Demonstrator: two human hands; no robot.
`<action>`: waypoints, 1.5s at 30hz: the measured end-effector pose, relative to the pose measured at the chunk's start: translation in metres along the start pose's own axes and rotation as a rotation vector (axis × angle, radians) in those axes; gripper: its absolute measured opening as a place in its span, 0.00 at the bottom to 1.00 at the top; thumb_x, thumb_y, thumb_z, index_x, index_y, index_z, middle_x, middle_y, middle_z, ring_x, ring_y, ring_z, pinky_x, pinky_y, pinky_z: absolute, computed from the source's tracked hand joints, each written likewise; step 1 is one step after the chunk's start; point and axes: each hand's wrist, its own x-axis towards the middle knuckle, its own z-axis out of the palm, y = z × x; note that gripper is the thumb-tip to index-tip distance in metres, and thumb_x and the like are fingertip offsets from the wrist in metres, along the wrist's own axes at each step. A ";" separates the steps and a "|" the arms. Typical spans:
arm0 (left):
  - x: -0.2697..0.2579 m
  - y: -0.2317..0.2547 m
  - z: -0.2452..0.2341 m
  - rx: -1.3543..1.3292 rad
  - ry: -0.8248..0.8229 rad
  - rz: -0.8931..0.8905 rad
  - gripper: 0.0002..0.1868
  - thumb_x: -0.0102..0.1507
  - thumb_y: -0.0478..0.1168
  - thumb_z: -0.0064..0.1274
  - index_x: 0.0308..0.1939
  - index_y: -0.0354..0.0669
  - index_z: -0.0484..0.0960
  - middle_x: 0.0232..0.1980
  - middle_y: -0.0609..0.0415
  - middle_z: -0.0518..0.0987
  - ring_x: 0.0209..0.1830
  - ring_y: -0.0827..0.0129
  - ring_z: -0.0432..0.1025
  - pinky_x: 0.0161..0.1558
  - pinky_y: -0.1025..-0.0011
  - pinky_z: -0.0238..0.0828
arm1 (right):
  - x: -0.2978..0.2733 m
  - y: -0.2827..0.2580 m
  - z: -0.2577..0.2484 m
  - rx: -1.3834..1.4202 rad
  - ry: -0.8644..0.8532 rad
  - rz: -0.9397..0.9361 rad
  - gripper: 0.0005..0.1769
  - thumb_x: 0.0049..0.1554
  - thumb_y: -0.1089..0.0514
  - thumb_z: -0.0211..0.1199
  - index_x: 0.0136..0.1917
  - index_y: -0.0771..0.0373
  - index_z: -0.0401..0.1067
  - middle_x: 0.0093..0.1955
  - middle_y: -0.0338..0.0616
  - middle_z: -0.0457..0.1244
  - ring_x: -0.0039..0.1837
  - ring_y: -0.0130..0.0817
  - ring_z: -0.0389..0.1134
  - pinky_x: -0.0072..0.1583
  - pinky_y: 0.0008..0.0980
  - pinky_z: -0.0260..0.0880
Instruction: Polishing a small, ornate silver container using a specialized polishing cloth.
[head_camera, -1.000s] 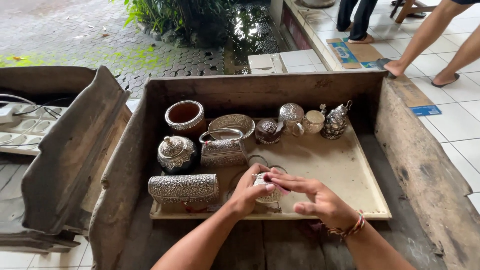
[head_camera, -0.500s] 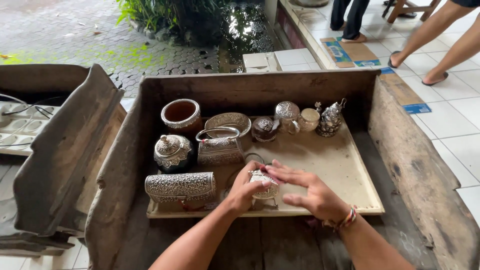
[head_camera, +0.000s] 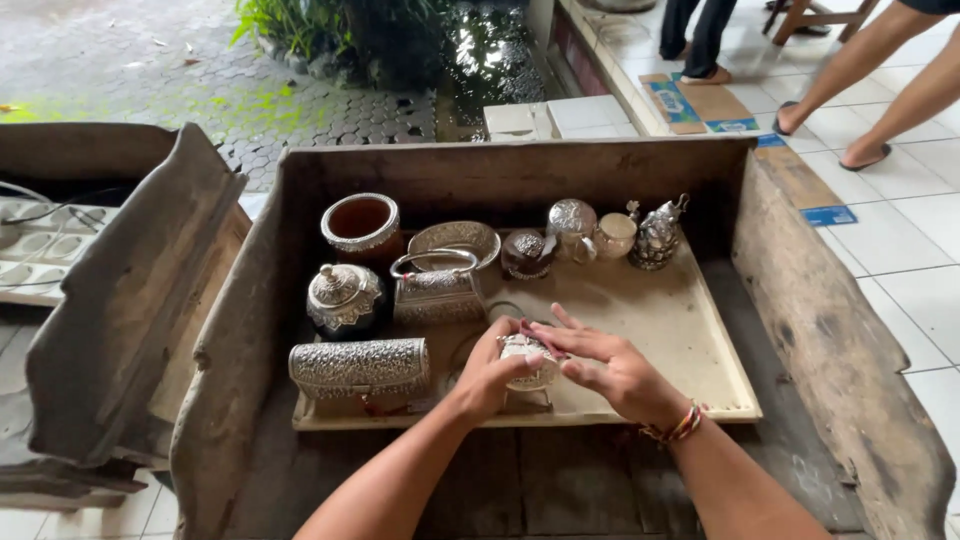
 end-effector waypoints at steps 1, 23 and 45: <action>-0.002 0.003 0.002 0.003 -0.005 0.006 0.34 0.49 0.53 0.61 0.50 0.37 0.69 0.48 0.44 0.77 0.41 0.59 0.76 0.36 0.63 0.79 | -0.003 -0.006 0.002 -0.005 0.005 -0.004 0.33 0.61 0.43 0.56 0.74 0.61 0.64 0.79 0.49 0.56 0.86 0.46 0.39 0.79 0.54 0.45; -0.001 -0.002 -0.002 0.320 0.050 0.110 0.30 0.46 0.60 0.56 0.42 0.45 0.71 0.45 0.53 0.79 0.42 0.68 0.70 0.42 0.65 0.68 | -0.004 -0.025 0.004 0.113 -0.036 -0.136 0.33 0.63 0.37 0.53 0.73 0.58 0.67 0.78 0.50 0.58 0.84 0.49 0.48 0.80 0.56 0.44; 0.003 -0.017 -0.005 0.175 0.023 0.277 0.35 0.46 0.50 0.74 0.46 0.33 0.75 0.35 0.43 0.76 0.40 0.62 0.72 0.40 0.66 0.72 | 0.001 0.001 0.013 -0.066 0.117 -0.042 0.29 0.66 0.45 0.47 0.71 0.63 0.70 0.75 0.55 0.61 0.80 0.58 0.50 0.75 0.59 0.44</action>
